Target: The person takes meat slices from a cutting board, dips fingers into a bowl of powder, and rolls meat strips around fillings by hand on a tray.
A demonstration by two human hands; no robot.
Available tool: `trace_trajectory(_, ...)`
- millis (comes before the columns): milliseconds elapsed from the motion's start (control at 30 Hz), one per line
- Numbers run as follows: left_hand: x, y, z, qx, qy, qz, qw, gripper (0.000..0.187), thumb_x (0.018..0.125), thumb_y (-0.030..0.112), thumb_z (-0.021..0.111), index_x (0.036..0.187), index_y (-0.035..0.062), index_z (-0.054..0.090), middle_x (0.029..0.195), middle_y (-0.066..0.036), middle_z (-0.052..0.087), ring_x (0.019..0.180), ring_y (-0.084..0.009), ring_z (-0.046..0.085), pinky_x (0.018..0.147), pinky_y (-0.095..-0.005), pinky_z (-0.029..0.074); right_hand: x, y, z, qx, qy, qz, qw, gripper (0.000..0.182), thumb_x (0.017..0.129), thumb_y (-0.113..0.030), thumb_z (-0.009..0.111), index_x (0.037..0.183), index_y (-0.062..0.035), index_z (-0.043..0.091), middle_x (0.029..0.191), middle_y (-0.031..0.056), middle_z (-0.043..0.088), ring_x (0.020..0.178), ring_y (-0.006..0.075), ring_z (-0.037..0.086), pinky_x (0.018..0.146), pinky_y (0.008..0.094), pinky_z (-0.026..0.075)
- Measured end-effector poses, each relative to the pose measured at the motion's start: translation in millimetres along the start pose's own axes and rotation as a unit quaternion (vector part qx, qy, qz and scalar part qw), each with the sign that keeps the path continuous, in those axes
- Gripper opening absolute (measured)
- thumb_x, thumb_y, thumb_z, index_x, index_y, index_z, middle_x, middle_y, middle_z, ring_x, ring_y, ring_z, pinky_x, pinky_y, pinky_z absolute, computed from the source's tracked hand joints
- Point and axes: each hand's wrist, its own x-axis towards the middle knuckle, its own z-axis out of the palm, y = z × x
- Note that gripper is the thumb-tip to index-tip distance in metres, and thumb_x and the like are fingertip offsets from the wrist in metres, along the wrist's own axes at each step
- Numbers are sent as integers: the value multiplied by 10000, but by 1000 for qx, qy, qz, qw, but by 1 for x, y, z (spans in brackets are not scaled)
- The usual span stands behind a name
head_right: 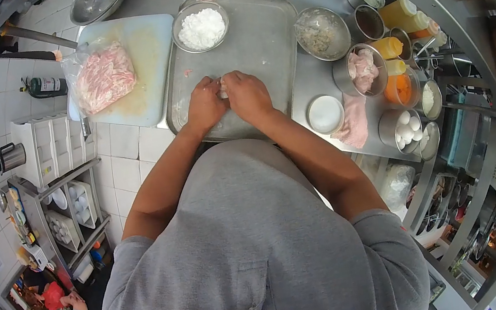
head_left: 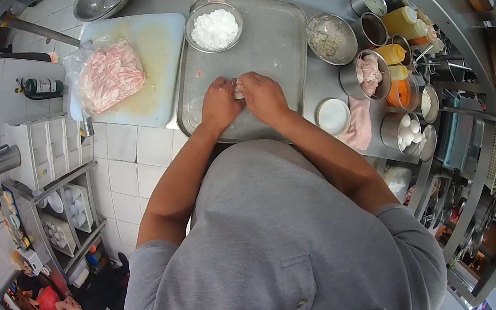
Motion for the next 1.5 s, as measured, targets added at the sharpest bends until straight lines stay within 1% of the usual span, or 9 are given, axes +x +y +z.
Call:
trace_trajectory(400, 3, 17, -4, -25, 14, 64, 998, 449, 798, 145, 863, 1226, 16, 826, 1012, -219, 735, 968, -401, 730, 884, -486, 608, -33, 3, -44, 83, 25, 76, 993, 262, 1039, -171, 738, 1267, -45, 768, 1165, 160, 733, 952, 375, 749, 879, 484, 602)
trace_trajectory(533, 12, 44, -3, -177, -39, -63, 981, 459, 845, 46, 825, 1301, 2, 800, 1095, -141, 742, 1019, -286, 755, 887, -394, 604, -70, 16, -78, 135, 56, 113, 983, 323, 1032, -162, 762, 1329, -36, 751, 1185, 162, 735, 889, 352, 748, 835, 455, 603)
trace_trajectory(600, 21, 43, 7, -433, -81, -180, 880, 492, 883, 25, 821, 1370, -12, 765, 1129, -81, 745, 999, -199, 733, 882, -346, 590, -92, 23, -92, 126, 90, 117, 981, 306, 1025, -137, 767, 1307, -19, 756, 1160, 167, 741, 859, 345, 747, 814, 440, 605)
trace_trajectory(700, 39, 65, 14, -544, -170, -257, 781, 573, 899, 14, 810, 1456, -53, 692, 1182, -68, 735, 1017, -177, 715, 885, -320, 566, -131, 34, -116, 125, 131, 161, 970, 244, 1035, -124, 758, 1236, 13, 777, 1100, 178, 752, 846, 332, 745, 806, 429, 605)
trace_trajectory(900, 96, 192, 60, -369, -274, -76, 885, 561, 948, 52, 777, 1487, -62, 675, 1174, -98, 737, 1014, -149, 710, 894, -318, 579, -203, 55, -143, 80, 187, 217, 955, 229, 1057, -119, 739, 1229, 21, 793, 1128, 183, 775, 835, 323, 743, 793, 421, 602)
trace_trajectory(1000, 138, 236, 120, -282, -228, 41, 931, 611, 962, 107, 786, 1546, -18, 658, 1286, -146, 743, 1072, -228, 735, 927, -381, 596, -225, 57, -147, 84, 215, 229, 946, 213, 1058, -127, 742, 1199, 20, 804, 1112, 191, 777, 869, 340, 754, 810, 433, 607)
trace_trajectory(1067, 157, 264, 143, -102, -75, 243, 962, 675, 958, 165, 811, 1600, 45, 641, 1449, -201, 717, 1233, -341, 729, 1023, -437, 596, -236, 61, -147, 71, 225, 217, 947, 207, 1058, -124, 741, 1196, 17, 802, 1109, 197, 776, 916, 362, 763, 834, 449, 609)
trace_trajectory(1267, 163, 271, 150, -132, -110, 192, 966, 716, 953, 163, 819, 1635, 72, 620, 1527, -226, 672, 1435, -386, 657, 1144, -429, 579, -256, 58, -148, 91, 229, 226, 943, 202, 1060, -132, 738, 1184, 17, 798, 1100, 207, 772, 963, 387, 769, 858, 465, 610)
trace_trajectory(1500, 45, 98, 41, -296, -140, 5, 945, 266, 1053, 63, 757, 1308, -10, 763, 1063, -13, 769, 986, -102, 709, 924, -304, 589, -242, 90, -110, 136, 217, 196, 946, 173, 1039, -73, 729, 1160, 36, 786, 1022, 195, 779, 825, 299, 743, 763, 399, 581)
